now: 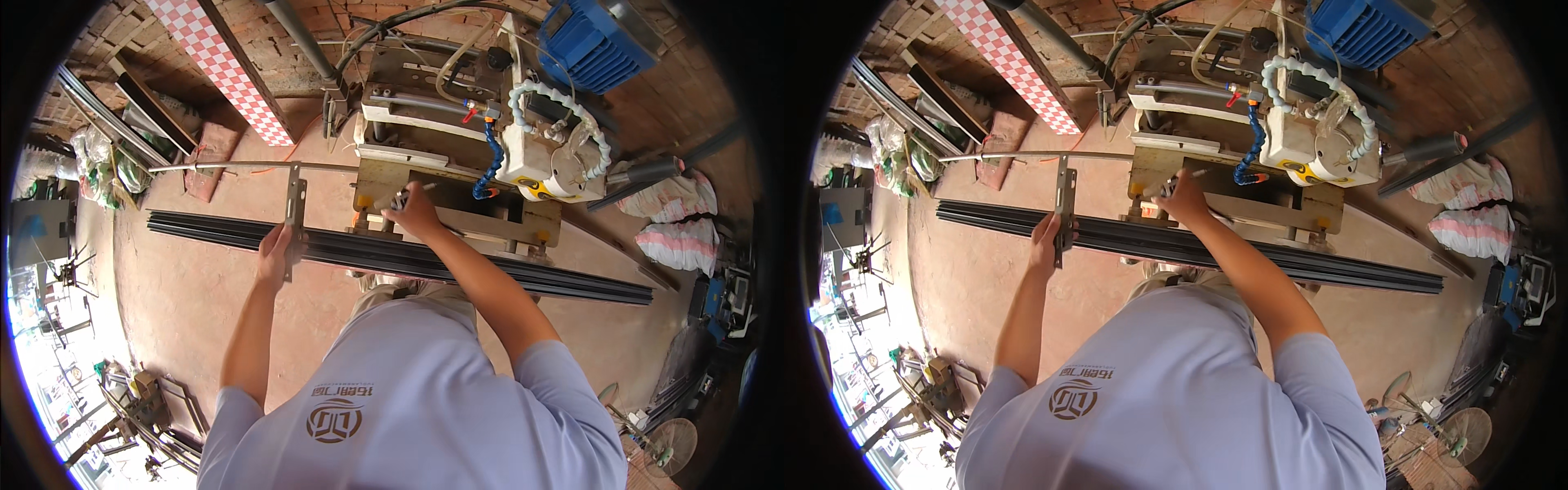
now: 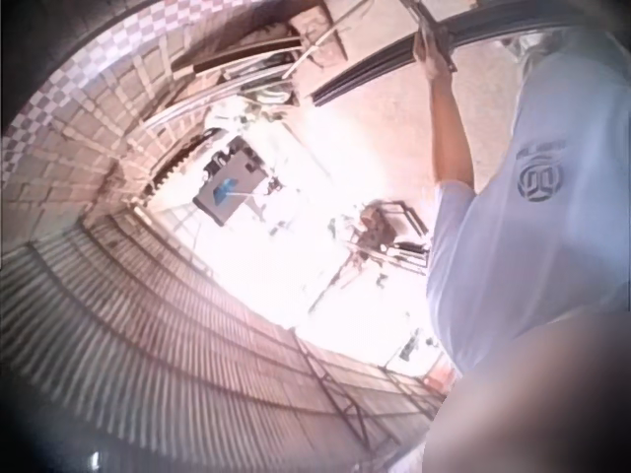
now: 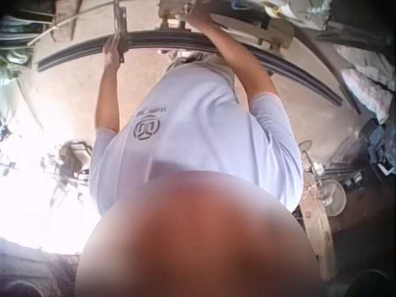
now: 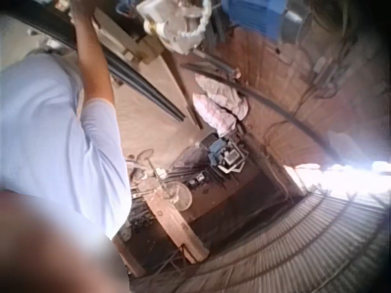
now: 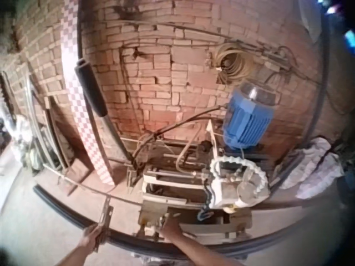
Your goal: The person walks through a workshop, picks up a long metal profile, and places it on a cutting machine. They use a tape measure and a marker to measure and mark the profile at specific intervals.
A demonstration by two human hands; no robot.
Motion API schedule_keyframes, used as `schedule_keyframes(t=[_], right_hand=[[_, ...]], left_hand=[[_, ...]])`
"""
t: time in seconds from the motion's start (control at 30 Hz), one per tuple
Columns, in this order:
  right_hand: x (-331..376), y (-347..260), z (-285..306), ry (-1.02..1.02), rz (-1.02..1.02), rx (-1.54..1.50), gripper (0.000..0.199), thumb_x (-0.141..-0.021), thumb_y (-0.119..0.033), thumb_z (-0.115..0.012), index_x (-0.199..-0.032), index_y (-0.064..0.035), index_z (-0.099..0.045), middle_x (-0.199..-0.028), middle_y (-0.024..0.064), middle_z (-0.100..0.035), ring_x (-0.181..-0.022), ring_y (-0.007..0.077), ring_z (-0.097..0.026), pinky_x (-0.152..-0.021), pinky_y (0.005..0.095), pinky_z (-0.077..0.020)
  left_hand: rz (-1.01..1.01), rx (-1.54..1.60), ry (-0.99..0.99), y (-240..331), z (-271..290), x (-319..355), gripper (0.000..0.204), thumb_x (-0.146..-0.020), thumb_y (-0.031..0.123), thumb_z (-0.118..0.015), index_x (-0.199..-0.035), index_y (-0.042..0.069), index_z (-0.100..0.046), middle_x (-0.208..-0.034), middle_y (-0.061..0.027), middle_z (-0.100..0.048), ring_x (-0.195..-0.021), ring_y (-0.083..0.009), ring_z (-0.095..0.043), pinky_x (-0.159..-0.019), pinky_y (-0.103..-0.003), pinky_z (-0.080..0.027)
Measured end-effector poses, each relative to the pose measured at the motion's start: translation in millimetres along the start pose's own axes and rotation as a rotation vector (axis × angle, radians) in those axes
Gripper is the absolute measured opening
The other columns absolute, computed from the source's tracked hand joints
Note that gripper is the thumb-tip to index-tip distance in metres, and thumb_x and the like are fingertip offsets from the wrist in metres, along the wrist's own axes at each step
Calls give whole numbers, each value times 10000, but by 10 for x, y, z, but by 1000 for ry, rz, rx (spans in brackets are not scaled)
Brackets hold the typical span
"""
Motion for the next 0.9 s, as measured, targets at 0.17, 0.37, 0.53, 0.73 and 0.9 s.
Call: schedule_keyframes(t=[0.17,0.37,0.53,0.73,0.9], right_hand=[[-442,161,-396,124,111,-52,701,-680,-295,-871,-1138,15,-440,-1042,261,-589,-973,415,-616,-824,455,-505],[-136,305,-220,63,121,-117,482,-749,-156,-841,-1009,-82,-442,-943,173,-606,-886,366,-640,-728,412,-511],[357,161,214,23,113,-395,303,-853,-68,-750,-957,-51,-466,-957,142,-683,-921,237,-700,-758,336,-548],[1158,-37,1093,112,-34,-599,251,-862,-37,-723,-901,-33,-475,-1131,168,-689,-1014,229,-674,-845,324,-530],[1536,-540,1943,299,263,-91,320,-767,-67,-795,-894,-50,-502,-1183,142,-681,-1090,326,-645,-951,419,-483]], left_hand=[[3,148,31,-144,-176,483,559,-1044,458,-407,-1228,-38,-588,-985,-131,-692,-868,-208,-683,-753,-334,-563],[117,177,-80,-245,-487,583,585,-1063,451,-329,-1239,-46,-581,-976,-146,-690,-810,-191,-669,-726,-322,-555],[162,179,-270,-198,-863,374,523,-1053,429,-398,-1245,-22,-580,-1045,-123,-697,-869,-187,-680,-731,-308,-555],[292,-1,-674,-106,-1631,144,492,-1044,395,-433,-1190,-39,-611,-1009,-135,-705,-821,-190,-695,-723,-308,-561],[360,-460,-896,-68,-2406,103,505,-1003,445,-507,-1082,-25,-676,-912,-112,-712,-757,-144,-661,-694,-294,-535]])
Point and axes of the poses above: each hand's wrist, its own x-axis away from the middle knuckle, its own z-axis out of the back of the hand, y = z × x, the point moved 9 cm from there along -x, towards the middle knuckle
